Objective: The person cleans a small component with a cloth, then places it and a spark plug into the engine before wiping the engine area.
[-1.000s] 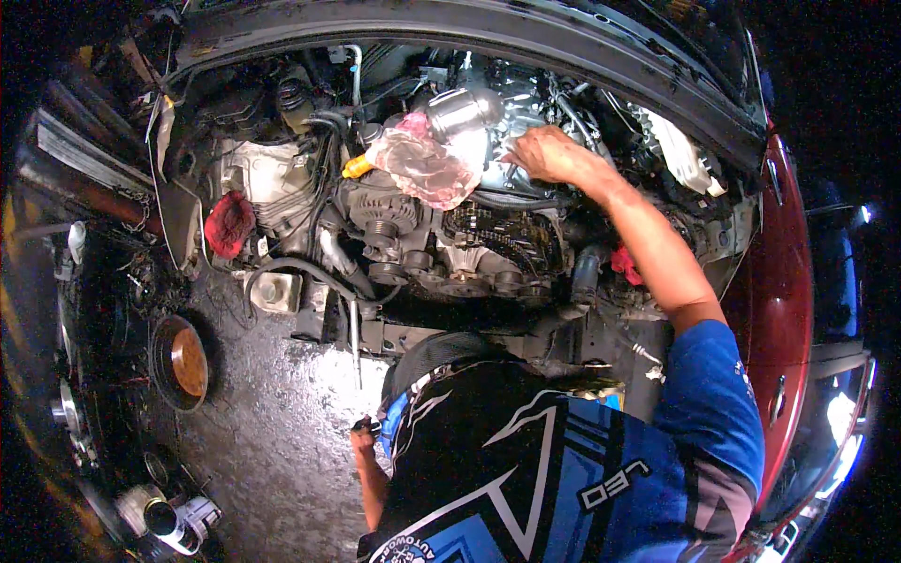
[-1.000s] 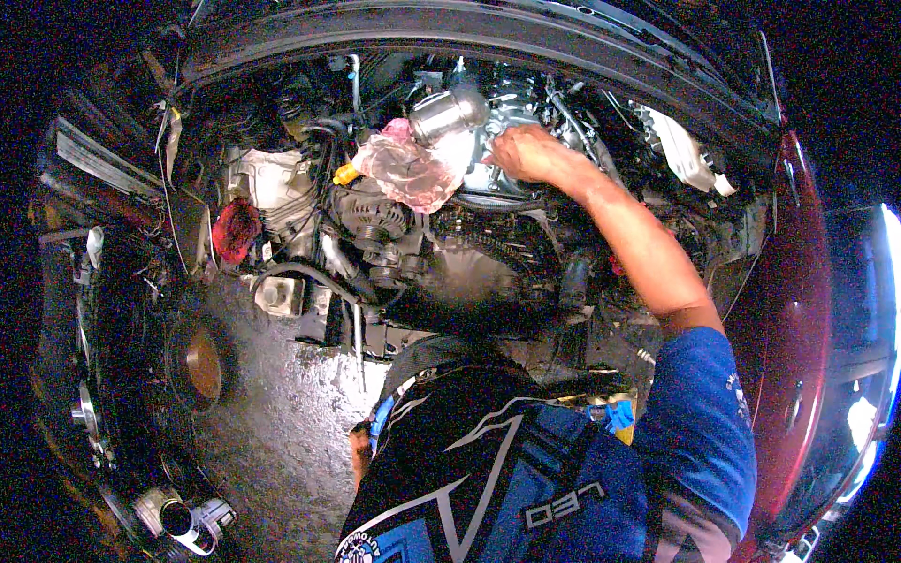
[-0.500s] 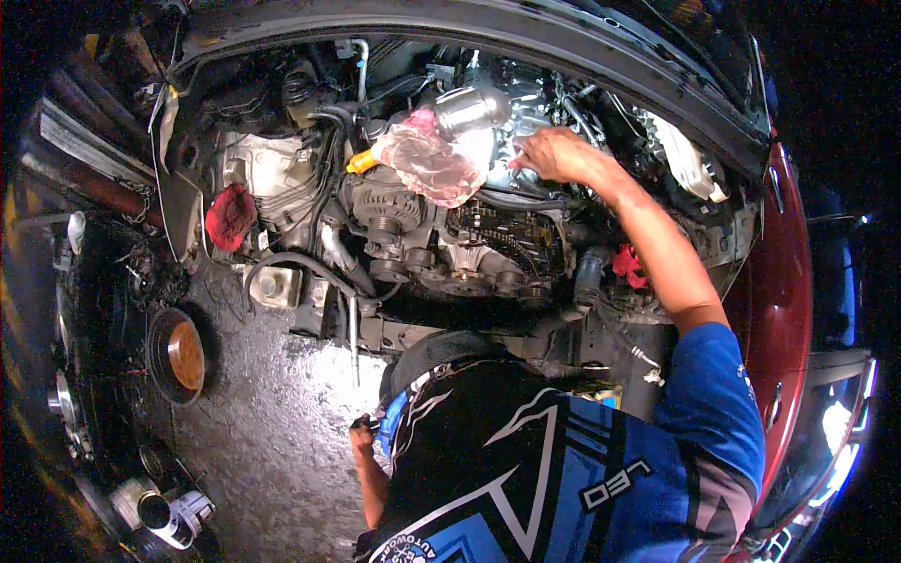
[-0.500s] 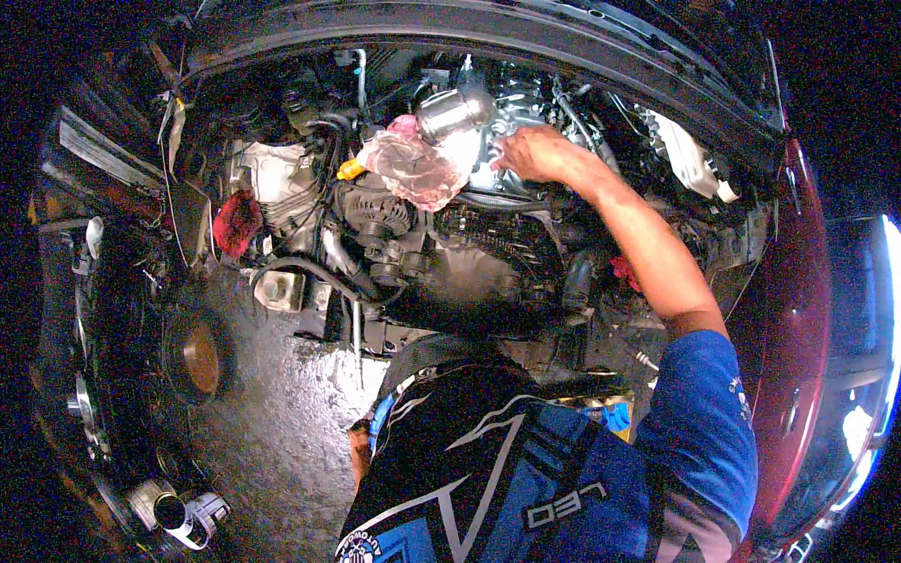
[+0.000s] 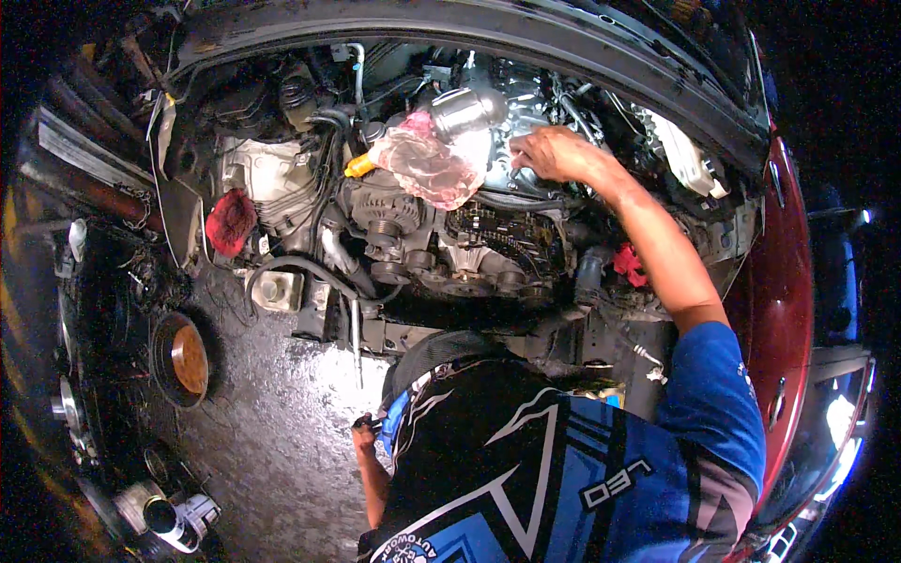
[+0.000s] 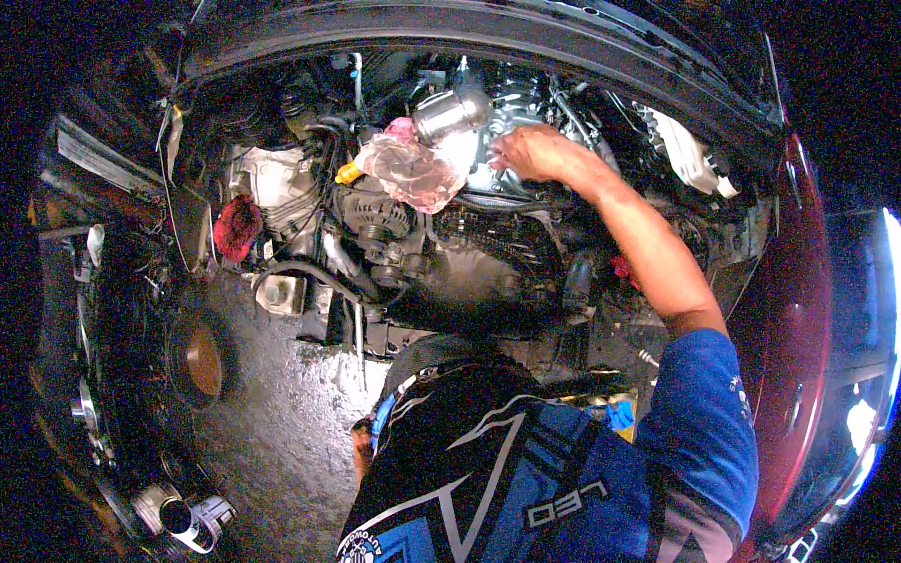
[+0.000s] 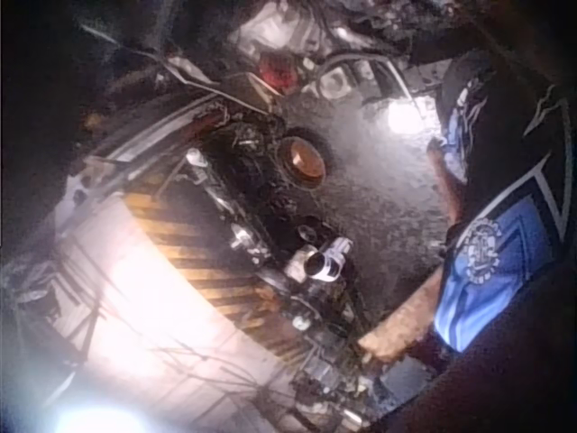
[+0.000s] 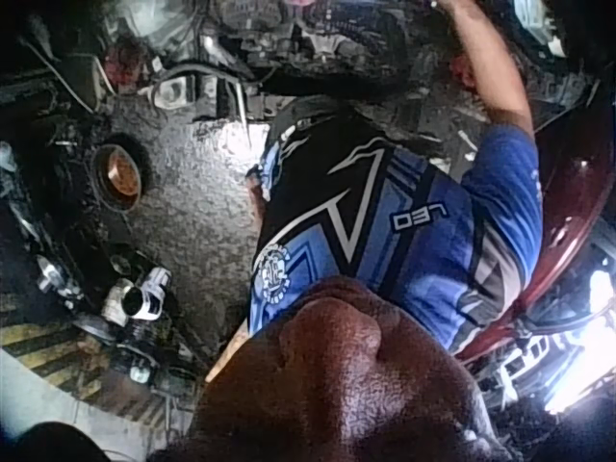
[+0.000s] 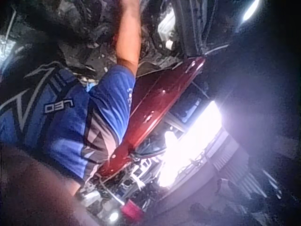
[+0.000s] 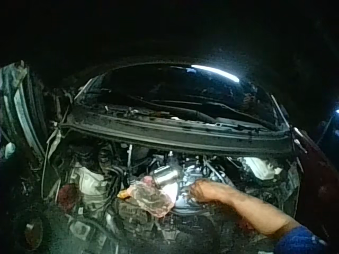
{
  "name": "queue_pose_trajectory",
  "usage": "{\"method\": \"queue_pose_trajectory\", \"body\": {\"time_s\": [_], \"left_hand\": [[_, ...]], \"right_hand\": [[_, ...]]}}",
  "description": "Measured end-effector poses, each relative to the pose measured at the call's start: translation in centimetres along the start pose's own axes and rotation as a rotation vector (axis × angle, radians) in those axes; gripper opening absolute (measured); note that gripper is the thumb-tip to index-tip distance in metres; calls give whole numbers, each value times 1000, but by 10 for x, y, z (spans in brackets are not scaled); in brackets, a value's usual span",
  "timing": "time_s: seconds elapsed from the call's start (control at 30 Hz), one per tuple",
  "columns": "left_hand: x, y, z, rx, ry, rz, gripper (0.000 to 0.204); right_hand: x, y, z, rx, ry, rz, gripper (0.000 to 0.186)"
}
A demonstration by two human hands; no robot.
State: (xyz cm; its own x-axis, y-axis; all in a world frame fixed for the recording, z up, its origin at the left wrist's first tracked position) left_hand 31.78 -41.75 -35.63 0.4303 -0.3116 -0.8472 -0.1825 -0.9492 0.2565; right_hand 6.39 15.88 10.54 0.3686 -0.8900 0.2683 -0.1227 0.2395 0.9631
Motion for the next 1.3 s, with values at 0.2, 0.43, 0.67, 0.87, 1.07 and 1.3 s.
{"method": "queue_pose_trajectory", "body": {"time_s": [0.2, 0.43, 0.67, 0.87, 1.07, 1.3], "left_hand": [[0, -1, 14, 176, 122, -87, 46], [8, 1, 14, 103, -30, 4, 27], [1, 1, 15, 126, 162, 139, 26], [-20, 0, 9, 127, 203, 116, 29], [-23, -1, 7, 158, -2, -13, 43], [16, -7, 5, 129, 195, -236, 42]], "right_hand": [[-2, 1, -4, -84, 72, -9, 28], [-6, -3, -2, -40, 46, -44, 19], [-15, -10, 0, -33, 11, -136, 32], [-7, -9, -3, -43, -22, -124, 26], [-16, -14, -2, 32, -124, -147, 29], [-17, -14, -1, 91, -199, -224, 24]]}}
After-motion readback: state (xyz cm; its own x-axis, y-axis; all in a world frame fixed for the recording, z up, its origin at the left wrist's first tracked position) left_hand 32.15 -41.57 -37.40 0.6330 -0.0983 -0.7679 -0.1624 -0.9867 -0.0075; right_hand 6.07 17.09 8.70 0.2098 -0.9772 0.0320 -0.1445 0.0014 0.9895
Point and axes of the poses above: each hand's wrist, its own z-axis towards the middle knuckle, its own y-axis out of the back of the hand, x = y × z, the point moved 7 cm from there along z, towards the middle knuckle, and after that the axes turned 10 degrees about z, right-handed, at the moved point
